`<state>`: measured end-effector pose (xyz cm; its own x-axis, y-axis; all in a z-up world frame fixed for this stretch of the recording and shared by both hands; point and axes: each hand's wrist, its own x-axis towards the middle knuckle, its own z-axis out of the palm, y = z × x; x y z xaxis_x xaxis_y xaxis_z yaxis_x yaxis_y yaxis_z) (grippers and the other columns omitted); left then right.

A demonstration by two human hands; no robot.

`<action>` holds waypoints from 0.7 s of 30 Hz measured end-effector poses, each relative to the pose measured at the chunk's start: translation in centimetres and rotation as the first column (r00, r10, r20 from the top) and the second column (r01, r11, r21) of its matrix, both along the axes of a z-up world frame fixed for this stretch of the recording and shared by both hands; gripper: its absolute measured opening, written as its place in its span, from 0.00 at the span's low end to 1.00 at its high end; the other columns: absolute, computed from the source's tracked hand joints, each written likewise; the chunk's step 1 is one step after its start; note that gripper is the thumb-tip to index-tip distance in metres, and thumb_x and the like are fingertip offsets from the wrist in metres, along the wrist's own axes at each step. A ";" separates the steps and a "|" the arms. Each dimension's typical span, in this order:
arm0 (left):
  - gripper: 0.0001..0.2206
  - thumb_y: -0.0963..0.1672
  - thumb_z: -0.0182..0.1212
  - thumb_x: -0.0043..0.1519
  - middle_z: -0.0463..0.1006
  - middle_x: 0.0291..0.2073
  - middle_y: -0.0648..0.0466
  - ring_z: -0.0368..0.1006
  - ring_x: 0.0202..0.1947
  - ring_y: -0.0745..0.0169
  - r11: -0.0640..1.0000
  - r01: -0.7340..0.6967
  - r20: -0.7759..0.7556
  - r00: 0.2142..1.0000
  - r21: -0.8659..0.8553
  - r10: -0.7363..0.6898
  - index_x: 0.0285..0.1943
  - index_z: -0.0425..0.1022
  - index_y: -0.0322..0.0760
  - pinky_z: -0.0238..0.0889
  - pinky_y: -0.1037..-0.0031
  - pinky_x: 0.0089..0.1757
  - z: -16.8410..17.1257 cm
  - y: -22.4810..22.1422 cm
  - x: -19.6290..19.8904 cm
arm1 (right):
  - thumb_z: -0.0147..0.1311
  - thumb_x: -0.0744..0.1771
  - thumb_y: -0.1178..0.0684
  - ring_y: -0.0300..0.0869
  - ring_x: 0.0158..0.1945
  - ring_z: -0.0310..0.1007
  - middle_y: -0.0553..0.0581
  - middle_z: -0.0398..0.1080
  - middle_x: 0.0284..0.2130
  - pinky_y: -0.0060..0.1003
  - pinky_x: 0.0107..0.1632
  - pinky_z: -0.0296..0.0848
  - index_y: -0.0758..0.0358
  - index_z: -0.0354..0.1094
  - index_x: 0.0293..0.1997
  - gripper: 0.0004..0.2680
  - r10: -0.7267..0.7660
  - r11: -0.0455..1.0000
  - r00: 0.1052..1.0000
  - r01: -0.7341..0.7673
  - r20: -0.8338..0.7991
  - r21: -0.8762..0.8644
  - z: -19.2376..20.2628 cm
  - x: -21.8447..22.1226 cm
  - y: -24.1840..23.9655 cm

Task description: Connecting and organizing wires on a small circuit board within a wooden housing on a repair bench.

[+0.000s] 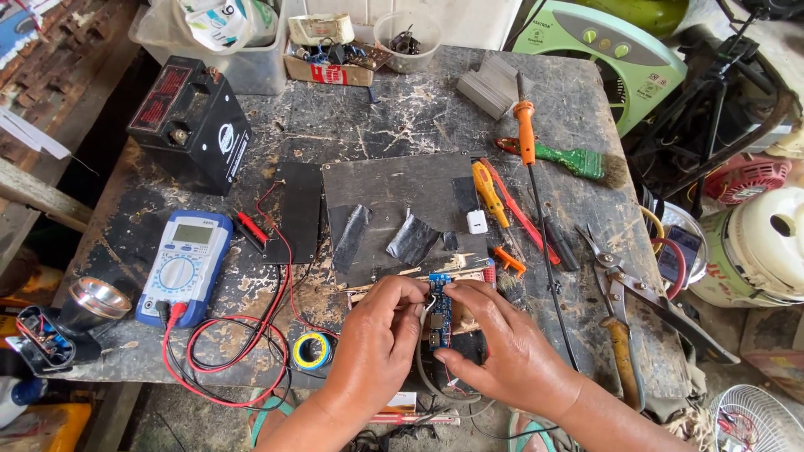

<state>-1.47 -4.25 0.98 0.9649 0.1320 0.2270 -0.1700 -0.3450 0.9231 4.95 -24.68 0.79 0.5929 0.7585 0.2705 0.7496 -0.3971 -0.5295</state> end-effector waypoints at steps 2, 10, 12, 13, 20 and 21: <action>0.03 0.39 0.50 0.64 0.80 0.44 0.51 0.79 0.47 0.53 1.000 0.001 -0.011 1.000 0.006 -0.001 0.40 0.67 0.42 0.67 0.64 0.42 0.1 0.0 0.0 | 0.62 0.66 0.44 0.59 0.63 0.68 0.65 0.65 0.60 0.52 0.56 0.72 0.62 0.53 0.70 0.27 -0.008 1.000 1.000 0.008 -0.003 0.007 -0.1 0.0 0.0; 0.03 0.40 0.51 0.63 0.79 0.40 0.53 0.74 0.38 0.56 1.000 -0.011 -0.034 0.999 0.027 0.012 0.39 0.68 0.42 0.64 0.66 0.39 0.2 0.1 0.3 | 0.63 0.66 0.44 0.59 0.64 0.68 0.63 0.65 0.61 0.54 0.57 0.72 0.61 0.56 0.69 0.26 -0.025 0.999 0.999 0.026 -0.040 0.018 -0.5 -0.1 0.0; 0.03 0.40 0.51 0.64 0.78 0.39 0.53 0.73 0.37 0.56 0.999 -0.009 -0.026 1.000 0.040 0.010 0.39 0.67 0.42 0.63 0.66 0.39 0.2 0.1 0.3 | 0.63 0.65 0.46 0.56 0.62 0.70 0.63 0.67 0.59 0.48 0.58 0.72 0.64 0.57 0.66 0.25 -0.011 0.999 1.000 0.012 -0.007 0.046 -0.3 -0.1 0.1; 0.03 0.40 0.51 0.64 0.78 0.39 0.53 0.73 0.37 0.56 0.999 -0.009 -0.024 1.000 0.041 0.010 0.39 0.67 0.42 0.63 0.66 0.39 0.2 0.0 0.2 | 0.63 0.65 0.46 0.56 0.62 0.70 0.63 0.67 0.59 0.48 0.58 0.72 0.64 0.57 0.66 0.25 -0.011 0.999 1.000 0.012 -0.006 0.048 -0.3 -0.1 0.0; 0.02 0.41 0.52 0.65 0.85 0.42 0.54 0.82 0.42 0.60 0.997 -0.082 -0.010 0.997 -0.011 0.082 0.39 0.68 0.43 0.69 0.69 0.40 0.1 -0.5 -0.4 | 0.63 0.65 0.44 0.55 0.60 0.71 0.61 0.67 0.60 0.50 0.57 0.71 0.61 0.56 0.68 0.26 -0.026 0.999 0.997 0.028 -0.073 0.029 -0.5 0.1 -0.2; 0.02 0.42 0.52 0.65 0.87 0.42 0.55 0.84 0.41 0.63 0.995 -0.095 -0.025 0.995 -0.031 0.094 0.39 0.68 0.44 0.69 0.72 0.40 0.0 -0.5 -0.6 | 0.62 0.65 0.43 0.52 0.55 0.74 0.59 0.67 0.60 0.50 0.54 0.72 0.59 0.55 0.69 0.26 -0.044 0.999 0.993 0.045 -0.108 0.008 -0.6 0.1 -0.3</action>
